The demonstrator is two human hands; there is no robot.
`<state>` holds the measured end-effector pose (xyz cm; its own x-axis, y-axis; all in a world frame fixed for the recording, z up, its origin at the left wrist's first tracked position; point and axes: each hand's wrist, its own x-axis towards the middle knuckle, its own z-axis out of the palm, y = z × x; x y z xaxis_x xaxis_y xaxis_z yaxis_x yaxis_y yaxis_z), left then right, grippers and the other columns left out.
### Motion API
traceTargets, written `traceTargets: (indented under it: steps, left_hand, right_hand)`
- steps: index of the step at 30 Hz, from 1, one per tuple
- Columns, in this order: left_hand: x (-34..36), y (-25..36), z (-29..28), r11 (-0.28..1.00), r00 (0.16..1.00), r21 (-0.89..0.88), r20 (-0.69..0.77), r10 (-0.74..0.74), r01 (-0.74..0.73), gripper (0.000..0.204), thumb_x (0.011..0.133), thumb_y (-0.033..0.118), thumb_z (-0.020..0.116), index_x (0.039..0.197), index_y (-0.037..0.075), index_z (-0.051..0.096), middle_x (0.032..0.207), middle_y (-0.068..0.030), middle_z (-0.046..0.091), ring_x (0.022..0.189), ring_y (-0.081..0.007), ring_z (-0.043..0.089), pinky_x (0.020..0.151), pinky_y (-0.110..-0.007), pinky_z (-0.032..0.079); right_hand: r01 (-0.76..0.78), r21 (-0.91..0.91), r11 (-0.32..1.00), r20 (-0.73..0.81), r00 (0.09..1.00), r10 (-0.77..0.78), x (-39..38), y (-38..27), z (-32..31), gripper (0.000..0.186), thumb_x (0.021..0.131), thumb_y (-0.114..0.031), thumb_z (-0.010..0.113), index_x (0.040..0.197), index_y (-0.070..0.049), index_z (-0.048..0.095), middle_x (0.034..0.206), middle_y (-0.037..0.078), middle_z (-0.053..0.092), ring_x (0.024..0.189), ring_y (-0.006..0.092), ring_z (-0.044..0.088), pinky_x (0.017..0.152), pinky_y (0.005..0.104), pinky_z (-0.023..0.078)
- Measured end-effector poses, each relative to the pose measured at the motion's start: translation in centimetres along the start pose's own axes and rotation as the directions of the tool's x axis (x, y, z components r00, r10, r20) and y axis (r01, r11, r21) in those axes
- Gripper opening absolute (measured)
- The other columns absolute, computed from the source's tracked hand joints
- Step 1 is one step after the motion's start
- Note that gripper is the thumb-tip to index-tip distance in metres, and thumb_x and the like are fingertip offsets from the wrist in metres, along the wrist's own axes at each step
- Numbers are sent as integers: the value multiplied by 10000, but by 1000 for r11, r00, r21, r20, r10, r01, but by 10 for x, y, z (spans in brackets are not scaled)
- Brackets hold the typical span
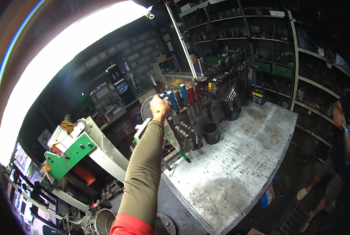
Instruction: The person disassembles a cylindrical mechanical component using a screwdriver and an impact wrench, then cleans the parts with a spray can and wipes them with a cloth. The person reassembles the component and places it on the workbench.
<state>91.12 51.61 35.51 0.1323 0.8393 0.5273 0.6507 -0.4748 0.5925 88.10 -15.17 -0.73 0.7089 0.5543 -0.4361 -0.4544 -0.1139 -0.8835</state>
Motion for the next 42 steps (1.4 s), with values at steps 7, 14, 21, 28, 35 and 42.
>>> traceTargets:
  steps: [7, 14, 21, 28, 35, 42]
  left_hand:
    - [-13, 39, -46, 879, 870, -47, -178, 459, -474, 379, 973, 174, 704, 1288, -19, 618, 1082, -305, 739, 1054, -491, 708, 913, -527, 555]
    - [-51, 32, -188, 624, 882, -623, -339, 328, -471, 214, 1085, 271, 635, 1147, 65, 640, 858, -61, 632, 758, -155, 607, 674, -358, 511]
    - [-195, -58, -358, 492, 846, -699, -503, 177, -519, 347, 1161, 288, 491, 957, 17, 566, 765, 5, 505, 707, -101, 434, 638, -313, 414]
    - [-375, -240, -580, 571, 925, -780, -369, -88, -256, 468, 1085, 509, 608, 803, 146, 523, 687, 73, 431, 519, -9, 382, 421, -207, 303]
    - [-487, -370, -681, 665, 786, -744, -447, -428, -61, 637, 1034, 738, 485, 867, 124, 464, 561, 48, 336, 406, -61, 268, 368, -254, 266]
    - [-499, -415, -692, 525, 861, -851, -281, -423, -20, 626, 1043, 708, 505, 869, 107, 469, 598, 6, 390, 420, -68, 288, 383, -251, 272]
  right_hand:
    - [-42, -23, 999, -109, 993, 39, -4, -22, 5, 204, 1044, -218, 721, 1147, -74, 618, 726, -25, 570, 531, 69, 498, 425, 229, 384]
    - [63, -121, 991, 39, 998, -59, -6, -71, 34, 370, 1040, -366, 712, 1147, -12, 702, 691, -28, 548, 508, 65, 455, 430, 221, 363]
    - [361, -137, 922, 306, 901, -308, -34, -106, 100, 637, 1024, -551, 654, 1161, 62, 764, 672, -19, 534, 492, 64, 408, 433, 226, 359]
    - [732, -161, 662, 456, 650, -608, -112, -148, 176, 389, 1066, -326, 604, 1156, 52, 624, 1112, 264, 767, 513, 102, 515, 459, 237, 439]
    - [630, -29, 776, 436, 707, -557, -255, -84, 248, 383, 1055, -291, 665, 1293, -22, 529, 1001, 187, 714, 529, 138, 550, 443, 263, 465]
    - [582, -27, 813, 451, 733, -509, -376, -12, 302, 567, 1047, -350, 685, 1437, -48, 407, 898, 102, 654, 478, 91, 528, 390, 220, 411]
